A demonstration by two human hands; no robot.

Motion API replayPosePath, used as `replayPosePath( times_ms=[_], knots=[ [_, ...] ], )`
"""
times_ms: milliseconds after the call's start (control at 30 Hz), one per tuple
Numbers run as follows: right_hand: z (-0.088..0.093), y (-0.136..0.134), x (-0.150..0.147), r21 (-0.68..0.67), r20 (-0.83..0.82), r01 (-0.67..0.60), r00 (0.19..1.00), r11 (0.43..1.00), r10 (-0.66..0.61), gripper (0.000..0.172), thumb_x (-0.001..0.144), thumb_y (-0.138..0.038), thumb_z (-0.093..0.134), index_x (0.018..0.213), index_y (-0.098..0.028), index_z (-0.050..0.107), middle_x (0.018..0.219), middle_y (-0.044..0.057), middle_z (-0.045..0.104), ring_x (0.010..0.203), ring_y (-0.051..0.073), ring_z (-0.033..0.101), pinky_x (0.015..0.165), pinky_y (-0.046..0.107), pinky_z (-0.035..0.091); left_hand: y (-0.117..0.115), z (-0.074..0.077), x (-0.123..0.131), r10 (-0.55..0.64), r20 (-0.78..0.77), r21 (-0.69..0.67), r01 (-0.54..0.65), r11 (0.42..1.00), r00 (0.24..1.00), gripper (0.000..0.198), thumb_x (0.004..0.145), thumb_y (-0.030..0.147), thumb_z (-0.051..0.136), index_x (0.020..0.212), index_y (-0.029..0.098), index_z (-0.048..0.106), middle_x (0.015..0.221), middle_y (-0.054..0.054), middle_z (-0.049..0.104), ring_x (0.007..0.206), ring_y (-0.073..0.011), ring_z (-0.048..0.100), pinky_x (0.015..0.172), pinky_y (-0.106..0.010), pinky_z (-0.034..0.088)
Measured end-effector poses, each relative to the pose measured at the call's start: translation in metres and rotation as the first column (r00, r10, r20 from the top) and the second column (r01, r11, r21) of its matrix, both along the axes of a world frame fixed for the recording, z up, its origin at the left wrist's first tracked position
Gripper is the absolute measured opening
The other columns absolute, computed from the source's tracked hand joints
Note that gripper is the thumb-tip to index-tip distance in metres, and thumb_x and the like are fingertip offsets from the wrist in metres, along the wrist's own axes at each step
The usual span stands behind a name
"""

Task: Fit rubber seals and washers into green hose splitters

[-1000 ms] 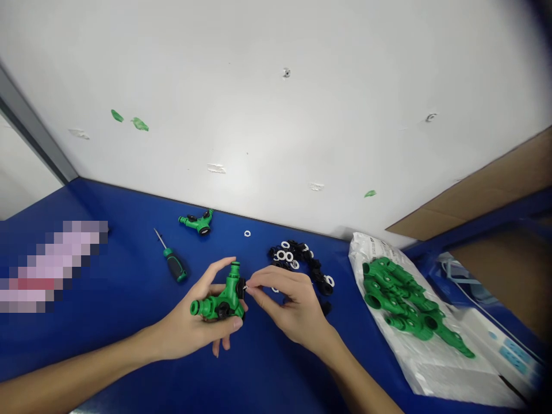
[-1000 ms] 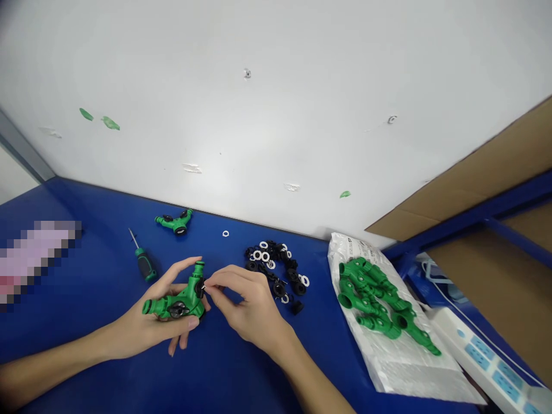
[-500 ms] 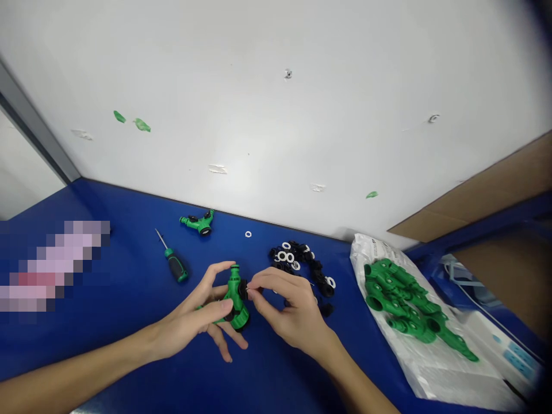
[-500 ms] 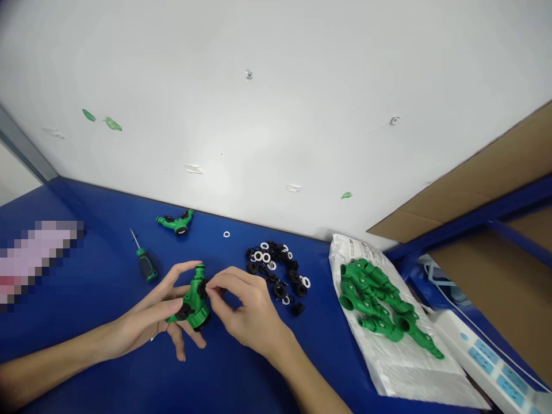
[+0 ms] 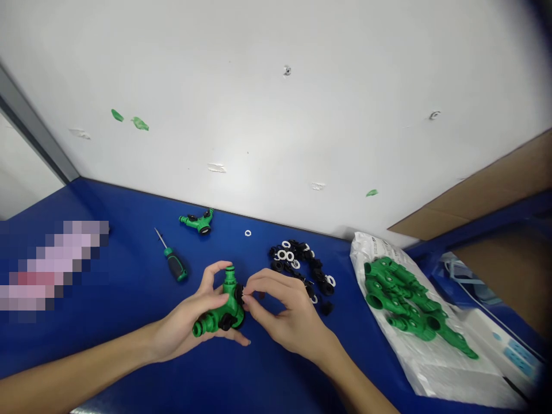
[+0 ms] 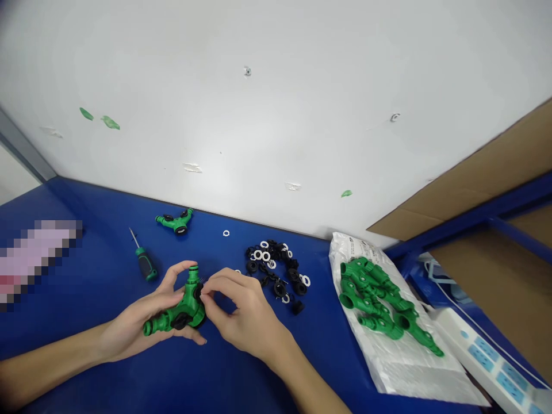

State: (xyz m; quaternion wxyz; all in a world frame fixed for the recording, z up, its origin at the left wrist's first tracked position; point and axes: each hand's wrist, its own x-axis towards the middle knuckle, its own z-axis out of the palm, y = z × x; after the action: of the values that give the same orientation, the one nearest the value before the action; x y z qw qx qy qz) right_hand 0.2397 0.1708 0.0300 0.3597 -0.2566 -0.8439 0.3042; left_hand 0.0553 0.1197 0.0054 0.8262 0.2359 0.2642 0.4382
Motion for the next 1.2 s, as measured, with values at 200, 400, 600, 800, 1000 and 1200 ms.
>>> replayPosePath(
  times_ms=[200,400,600,800,1000,1200],
  knots=[
    [-0.006,0.000,-0.001,-0.008,0.031,0.041,0.999,0.999,-0.041,0.010,0.087,-0.014,0.059,0.080,-0.017,0.064,0.076,0.004,0.065,0.068,0.015,0.059,0.061,0.027,0.049,-0.002,-0.001,0.003,0.051,-0.103,0.027,-0.049,0.998,0.993,0.062,0.084,0.041,0.068,0.127,0.040,0.023,0.112,0.002,0.052,0.089,-0.0196,0.066,0.091,-0.049,0.050],
    [-0.007,0.001,0.001,-0.037,0.044,0.048,0.998,0.998,-0.046,0.008,0.084,-0.018,0.066,0.092,-0.019,0.067,0.077,0.003,0.067,0.067,0.015,0.061,0.061,0.026,0.050,0.000,-0.001,0.004,0.075,-0.097,0.026,-0.073,0.997,0.992,0.058,0.086,0.039,0.066,0.125,0.038,0.025,0.118,-0.001,0.052,0.103,-0.0222,0.060,0.088,-0.048,0.052],
    [-0.014,-0.002,-0.001,-0.011,0.016,0.070,0.997,0.997,-0.070,0.013,0.089,-0.014,0.057,0.082,-0.018,0.066,0.071,0.003,0.068,0.059,0.013,0.059,0.059,0.026,0.050,0.000,-0.008,0.003,0.088,-0.135,0.066,-0.079,0.995,0.987,0.053,0.090,0.038,0.061,0.127,0.039,0.024,0.115,-0.001,0.052,0.105,-0.0239,0.061,0.089,-0.050,0.052],
    [-0.012,-0.003,-0.002,-0.012,0.039,0.110,0.993,0.994,-0.109,0.008,0.088,-0.019,0.059,0.085,-0.018,0.066,0.067,0.002,0.065,0.057,0.013,0.057,0.058,0.026,0.048,0.000,-0.014,0.003,0.090,-0.149,0.107,-0.074,0.992,0.985,0.044,0.095,0.035,0.053,0.128,0.040,0.024,0.122,-0.001,0.051,0.102,-0.0228,0.064,0.091,-0.051,0.052],
    [-0.014,-0.003,-0.004,-0.018,0.047,0.115,0.992,0.993,-0.114,0.016,0.089,-0.016,0.056,0.076,-0.018,0.064,0.065,0.001,0.063,0.053,0.011,0.052,0.058,0.026,0.048,-0.002,-0.014,0.003,0.091,-0.170,0.126,-0.071,0.990,0.981,0.046,0.094,0.035,0.055,0.129,0.042,0.025,0.119,0.001,0.052,0.101,-0.0213,0.064,0.092,-0.049,0.052],
    [-0.020,-0.004,-0.005,-0.087,-0.006,0.102,0.995,0.991,-0.103,0.016,0.085,-0.017,0.065,0.101,-0.018,0.066,0.073,0.001,0.067,0.060,0.012,0.062,0.058,0.023,0.052,-0.003,-0.017,0.004,0.117,-0.142,0.145,-0.097,0.985,0.983,0.044,0.095,0.032,0.053,0.129,0.040,0.026,0.125,-0.001,0.051,0.112,-0.0243,0.058,0.091,-0.050,0.053]
  ],
)
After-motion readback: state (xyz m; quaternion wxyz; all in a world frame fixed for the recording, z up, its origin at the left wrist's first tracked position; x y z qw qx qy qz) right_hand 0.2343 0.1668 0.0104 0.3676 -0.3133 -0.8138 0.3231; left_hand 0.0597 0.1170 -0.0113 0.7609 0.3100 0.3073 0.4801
